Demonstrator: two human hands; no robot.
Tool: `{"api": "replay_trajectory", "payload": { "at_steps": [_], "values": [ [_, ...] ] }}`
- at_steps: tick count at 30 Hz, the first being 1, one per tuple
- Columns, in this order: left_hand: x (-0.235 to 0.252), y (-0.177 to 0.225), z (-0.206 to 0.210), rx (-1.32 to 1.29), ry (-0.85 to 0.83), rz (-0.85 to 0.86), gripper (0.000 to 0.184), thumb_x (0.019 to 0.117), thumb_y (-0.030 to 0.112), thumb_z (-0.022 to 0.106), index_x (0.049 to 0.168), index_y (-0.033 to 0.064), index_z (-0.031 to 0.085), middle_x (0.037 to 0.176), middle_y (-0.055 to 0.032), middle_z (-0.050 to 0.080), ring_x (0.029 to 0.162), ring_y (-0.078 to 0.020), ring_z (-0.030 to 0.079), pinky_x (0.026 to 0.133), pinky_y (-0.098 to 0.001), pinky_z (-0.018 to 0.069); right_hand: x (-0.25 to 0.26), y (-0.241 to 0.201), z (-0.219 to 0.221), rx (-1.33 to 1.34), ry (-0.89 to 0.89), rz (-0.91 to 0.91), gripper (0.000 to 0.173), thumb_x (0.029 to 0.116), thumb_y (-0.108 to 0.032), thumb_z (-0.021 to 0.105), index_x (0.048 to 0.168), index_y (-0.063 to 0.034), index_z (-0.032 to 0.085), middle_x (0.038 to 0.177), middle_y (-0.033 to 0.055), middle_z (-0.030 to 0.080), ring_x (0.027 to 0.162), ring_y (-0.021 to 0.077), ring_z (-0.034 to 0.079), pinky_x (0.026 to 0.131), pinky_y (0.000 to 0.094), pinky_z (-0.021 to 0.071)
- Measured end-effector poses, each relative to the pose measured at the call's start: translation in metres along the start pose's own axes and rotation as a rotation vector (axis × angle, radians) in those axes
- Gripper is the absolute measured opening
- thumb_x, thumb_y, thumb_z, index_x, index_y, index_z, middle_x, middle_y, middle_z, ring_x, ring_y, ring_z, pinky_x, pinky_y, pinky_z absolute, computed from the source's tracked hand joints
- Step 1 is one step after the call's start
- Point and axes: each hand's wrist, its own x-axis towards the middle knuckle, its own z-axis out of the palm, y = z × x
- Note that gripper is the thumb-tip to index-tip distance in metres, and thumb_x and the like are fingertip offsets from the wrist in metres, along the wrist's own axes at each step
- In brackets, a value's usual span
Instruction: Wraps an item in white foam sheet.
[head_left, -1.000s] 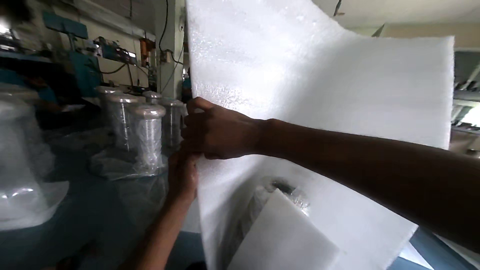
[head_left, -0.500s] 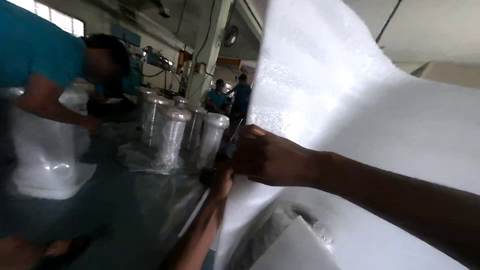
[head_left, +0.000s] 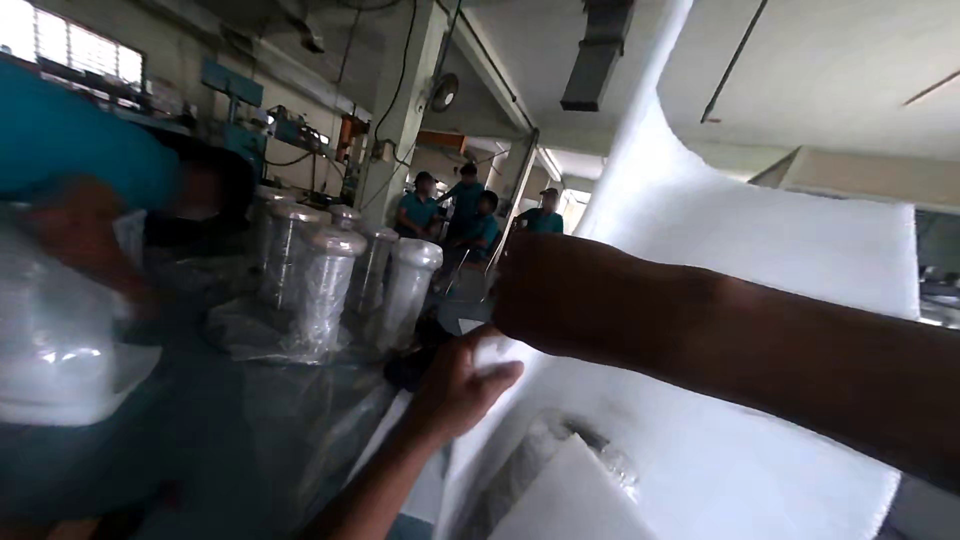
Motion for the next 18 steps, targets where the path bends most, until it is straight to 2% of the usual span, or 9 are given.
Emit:
{"api": "replay_trajectory", "payload": {
  "at_steps": [2,3,5,6,8,9,12,14,18],
  "values": [
    [0.001,-0.003,0.002,-0.016,0.014,0.017,0.015,0.0938,0.018,0.072,0.106,0.0096,0.073,0.089,0.0011,0.072,0.081,-0.0049,0.067,0.076,-0.0281,0.0574,-0.006,0.002,0.007,0.022,0.034,-0.037,0.011,0.0922,0.000,0.063,0.085,-0.0037,0.070,0.081,0.0119,0.065,0.079,0.0296,0.064,0.080,0.0500,0.0488],
    [0.003,-0.008,0.001,-0.085,0.018,0.029,0.011,0.0932,0.014,0.071,0.103,0.0090,0.074,0.088,0.0010,0.072,0.081,-0.0052,0.068,0.076,-0.0275,0.0579,-0.011,0.001,0.008,0.034,0.019,-0.030,0.009,0.0929,-0.002,0.063,0.089,-0.0053,0.071,0.080,0.0110,0.065,0.078,0.0290,0.065,0.078,0.0500,0.0495],
    [0.003,-0.012,0.000,-0.241,0.023,0.033,0.014,0.0906,0.001,0.068,0.101,0.0068,0.075,0.090,0.0002,0.074,0.083,-0.0064,0.069,0.078,-0.0274,0.0591,-0.023,-0.004,0.011,0.039,0.032,-0.006,0.008,0.0912,-0.002,0.065,0.088,-0.0081,0.069,0.074,0.0079,0.062,0.070,0.0265,0.063,0.062,0.0443,0.0487],
    [0.002,-0.012,-0.002,-0.284,0.025,0.025,0.017,0.0889,-0.002,0.065,0.099,0.0070,0.075,0.088,0.0011,0.073,0.082,-0.0058,0.068,0.077,-0.0268,0.0587,-0.029,-0.009,0.014,0.042,0.078,-0.004,0.008,0.0902,-0.002,0.065,0.085,-0.0075,0.069,0.072,0.0077,0.061,0.068,0.0265,0.063,0.057,0.0432,0.0479],
    [0.000,-0.012,-0.007,-0.349,0.019,-0.008,0.018,0.0882,-0.003,0.065,0.097,0.0080,0.075,0.087,0.0016,0.074,0.081,-0.0058,0.069,0.076,-0.0264,0.0593,-0.041,-0.018,0.028,-0.033,0.230,-0.036,0.009,0.0898,-0.002,0.063,0.083,-0.0058,0.068,0.072,0.0078,0.061,0.066,0.0247,0.063,0.056,0.0398,0.0495],
    [-0.001,-0.013,-0.010,-0.388,0.030,-0.048,0.015,0.0896,-0.003,0.065,0.097,0.0065,0.075,0.087,-0.0001,0.074,0.081,-0.0071,0.069,0.076,-0.0271,0.0601,-0.048,-0.022,0.036,-0.075,0.308,-0.056,0.011,0.0908,-0.003,0.061,0.085,-0.0042,0.070,0.077,0.0095,0.065,0.070,0.0250,0.066,0.060,0.0391,0.0528],
    [0.000,-0.021,-0.021,-0.456,0.078,-0.160,0.010,0.0927,-0.003,0.066,0.097,0.0029,0.072,0.088,-0.0057,0.075,0.078,-0.0122,0.071,0.073,-0.0305,0.0618,-0.074,-0.033,0.057,-0.124,0.427,-0.061,0.025,0.0975,-0.005,0.049,0.101,0.0002,0.073,0.101,0.0149,0.075,0.095,0.0286,0.074,0.082,0.0412,0.0595],
    [0.002,-0.023,-0.023,-0.474,0.043,-0.146,0.011,0.0918,-0.003,0.066,0.098,0.0029,0.073,0.088,-0.0070,0.075,0.078,-0.0135,0.072,0.072,-0.0309,0.0622,-0.090,-0.037,0.069,-0.073,0.501,-0.032,0.028,0.1003,-0.005,0.044,0.104,-0.0008,0.072,0.105,0.0147,0.076,0.103,0.0290,0.074,0.091,0.0416,0.0589],
    [0.006,-0.021,-0.021,-0.426,0.002,-0.188,0.009,0.0933,0.000,0.066,0.100,0.0032,0.072,0.087,-0.0070,0.074,0.075,-0.0134,0.072,0.069,-0.0300,0.0622,-0.122,-0.044,0.086,-0.010,0.549,0.019,0.032,0.1032,-0.009,0.043,0.107,-0.0033,0.074,0.106,0.0121,0.077,0.107,0.0272,0.073,0.098,0.0411,0.0568]
  ]
}}
